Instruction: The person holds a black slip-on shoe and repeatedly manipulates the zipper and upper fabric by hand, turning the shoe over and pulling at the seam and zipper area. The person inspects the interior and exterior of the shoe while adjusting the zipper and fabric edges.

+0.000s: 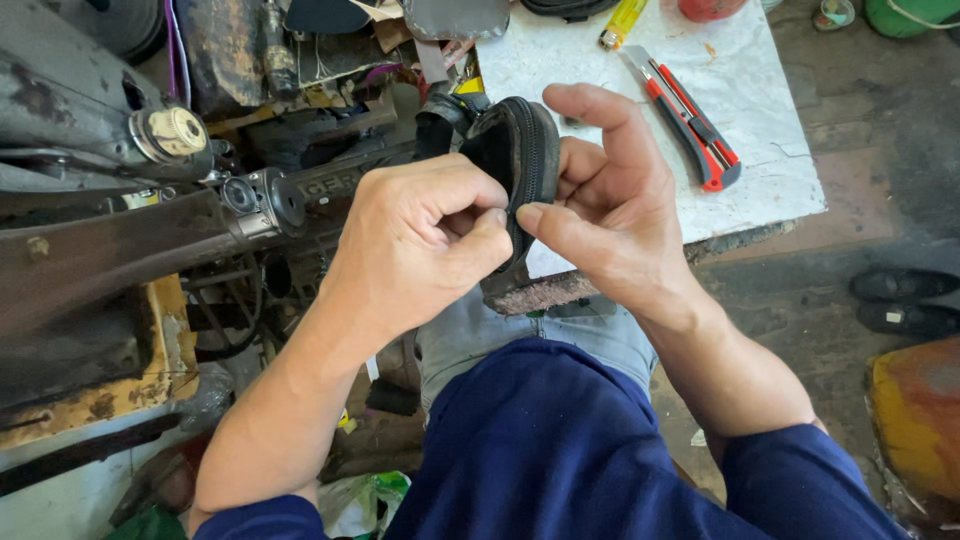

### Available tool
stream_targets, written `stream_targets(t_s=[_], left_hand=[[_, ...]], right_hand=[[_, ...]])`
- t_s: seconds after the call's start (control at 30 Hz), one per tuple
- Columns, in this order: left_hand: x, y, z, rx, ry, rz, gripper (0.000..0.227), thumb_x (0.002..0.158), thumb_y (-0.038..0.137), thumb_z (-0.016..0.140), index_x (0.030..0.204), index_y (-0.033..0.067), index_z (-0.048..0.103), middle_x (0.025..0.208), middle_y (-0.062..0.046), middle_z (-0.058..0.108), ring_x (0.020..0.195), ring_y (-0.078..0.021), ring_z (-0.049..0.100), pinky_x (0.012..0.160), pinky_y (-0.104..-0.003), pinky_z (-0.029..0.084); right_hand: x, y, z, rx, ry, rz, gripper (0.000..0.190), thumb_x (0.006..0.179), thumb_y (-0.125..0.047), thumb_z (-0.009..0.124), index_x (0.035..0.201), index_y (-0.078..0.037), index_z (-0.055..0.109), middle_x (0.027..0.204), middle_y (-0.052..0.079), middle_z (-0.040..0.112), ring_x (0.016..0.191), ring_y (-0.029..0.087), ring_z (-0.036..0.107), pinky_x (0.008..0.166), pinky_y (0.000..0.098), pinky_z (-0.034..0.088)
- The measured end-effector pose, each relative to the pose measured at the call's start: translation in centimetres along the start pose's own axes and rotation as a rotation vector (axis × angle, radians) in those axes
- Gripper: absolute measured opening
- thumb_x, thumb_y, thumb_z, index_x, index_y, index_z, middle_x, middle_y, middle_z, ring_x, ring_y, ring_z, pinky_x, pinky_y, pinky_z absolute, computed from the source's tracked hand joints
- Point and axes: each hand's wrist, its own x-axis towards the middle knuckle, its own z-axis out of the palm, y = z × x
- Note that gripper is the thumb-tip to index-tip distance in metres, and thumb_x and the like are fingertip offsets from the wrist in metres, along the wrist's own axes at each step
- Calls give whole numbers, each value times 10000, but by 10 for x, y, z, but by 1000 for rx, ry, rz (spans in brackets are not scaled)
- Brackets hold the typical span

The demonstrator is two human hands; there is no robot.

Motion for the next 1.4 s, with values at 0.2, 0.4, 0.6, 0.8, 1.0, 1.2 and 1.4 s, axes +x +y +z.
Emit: stream_targets(t_s=[0.2, 0.4, 0.6, 0.8, 1.0, 1.2, 1.4], left_hand=[[0, 4, -3, 182, 10, 37, 108, 839, 10, 638, 745, 53, 604, 644, -25, 581, 547, -148, 520, 525, -317, 414], [1, -2, -7, 245, -21, -7, 144, 812, 59, 596, 697, 85, 514, 594, -33, 480, 541, -205, 419, 546, -377, 333], [-8, -10, 5, 272, 76, 48, 172, 807, 0, 596, 726, 68, 461, 646, -40, 490, 577, -223, 458, 562, -389, 367], [-17, -21, 10, 297, 151, 16, 195, 805, -5, 617, 731, 63, 449, 655, -54, 494, 578, -240, 466, 557, -408, 365], [-21, -24, -2, 226, 67, -82, 118, 835, 37, 595, 745, 71, 526, 659, -31, 534, 567, -181, 476, 542, -356, 380], [-12, -20, -29, 178, -320, -171, 387, 1014, 401, 591, 764, 105, 578, 663, -5, 588, 546, -170, 525, 519, -337, 435], [-2, -25, -32, 171, -450, -25, 436, 1071, 253, 533, 675, 98, 441, 572, -6, 435, 508, -184, 420, 525, -382, 354]], right_hand=[[0, -11, 9, -182, 51, -24, 650, 911, 46, 727, 1464, -71, 407, 826, 25, 549, 678, 47, 491, 606, 169, 358], [1, -11, 21, -283, 34, -46, 596, 893, 49, 691, 1415, -79, 434, 802, 24, 532, 687, 61, 482, 599, 196, 330], [-1, 11, 26, -90, 65, -84, 516, 918, 88, 621, 1343, -117, 412, 884, 77, 610, 733, 84, 528, 656, 217, 385], [0, 31, 30, -33, 80, -112, 467, 916, 76, 597, 1294, -126, 411, 880, 74, 624, 686, 66, 498, 614, 205, 351], [2, 36, 25, 27, -18, -117, 421, 943, 31, 648, 1255, -138, 420, 915, 60, 625, 734, 68, 531, 664, 200, 405], [1, 21, 19, -12, -186, -99, 490, 980, 29, 651, 1389, -66, 399, 893, 64, 584, 751, 80, 536, 664, 208, 409], [5, 14, 5, -84, -250, -30, 509, 966, 45, 663, 1407, -44, 425, 931, 71, 616, 768, 77, 549, 657, 196, 413]])
